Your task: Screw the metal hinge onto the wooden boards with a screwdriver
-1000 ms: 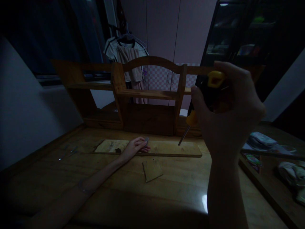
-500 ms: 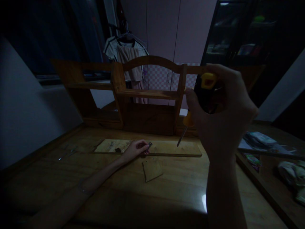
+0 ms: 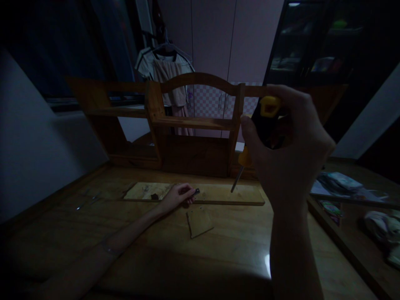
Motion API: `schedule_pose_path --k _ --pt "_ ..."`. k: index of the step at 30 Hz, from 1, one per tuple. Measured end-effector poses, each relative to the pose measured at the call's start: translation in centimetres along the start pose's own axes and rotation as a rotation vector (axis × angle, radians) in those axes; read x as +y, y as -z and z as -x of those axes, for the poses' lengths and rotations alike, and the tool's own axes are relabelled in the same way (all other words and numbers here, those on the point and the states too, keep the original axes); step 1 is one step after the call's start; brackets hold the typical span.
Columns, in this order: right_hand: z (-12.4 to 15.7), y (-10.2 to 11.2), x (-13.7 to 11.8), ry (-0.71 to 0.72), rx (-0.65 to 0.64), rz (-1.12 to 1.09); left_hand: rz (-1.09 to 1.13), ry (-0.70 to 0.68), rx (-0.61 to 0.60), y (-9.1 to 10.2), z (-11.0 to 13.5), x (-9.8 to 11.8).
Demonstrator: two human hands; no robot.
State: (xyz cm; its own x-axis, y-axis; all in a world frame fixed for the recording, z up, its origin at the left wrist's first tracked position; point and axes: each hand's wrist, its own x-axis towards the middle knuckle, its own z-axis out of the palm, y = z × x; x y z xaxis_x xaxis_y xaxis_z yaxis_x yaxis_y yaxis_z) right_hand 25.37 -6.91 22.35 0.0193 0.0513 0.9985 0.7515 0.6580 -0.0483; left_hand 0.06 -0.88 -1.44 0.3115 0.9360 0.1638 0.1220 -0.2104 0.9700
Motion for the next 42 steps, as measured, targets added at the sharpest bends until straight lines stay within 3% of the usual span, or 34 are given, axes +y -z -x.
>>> schedule_pose_path --k 16,31,42 --pt "0.06 -0.31 -0.32 -0.001 0.000 -0.008 -0.076 0.054 0.029 0.16 0.04 -0.18" --pt "0.24 -0.65 -0.77 0.002 -0.027 0.000 -0.178 -0.038 0.041 0.17 0.00 0.12" --pt "0.41 -0.77 -0.71 -0.011 -0.034 -0.023 -0.213 0.009 0.038 0.27 0.05 0.13"
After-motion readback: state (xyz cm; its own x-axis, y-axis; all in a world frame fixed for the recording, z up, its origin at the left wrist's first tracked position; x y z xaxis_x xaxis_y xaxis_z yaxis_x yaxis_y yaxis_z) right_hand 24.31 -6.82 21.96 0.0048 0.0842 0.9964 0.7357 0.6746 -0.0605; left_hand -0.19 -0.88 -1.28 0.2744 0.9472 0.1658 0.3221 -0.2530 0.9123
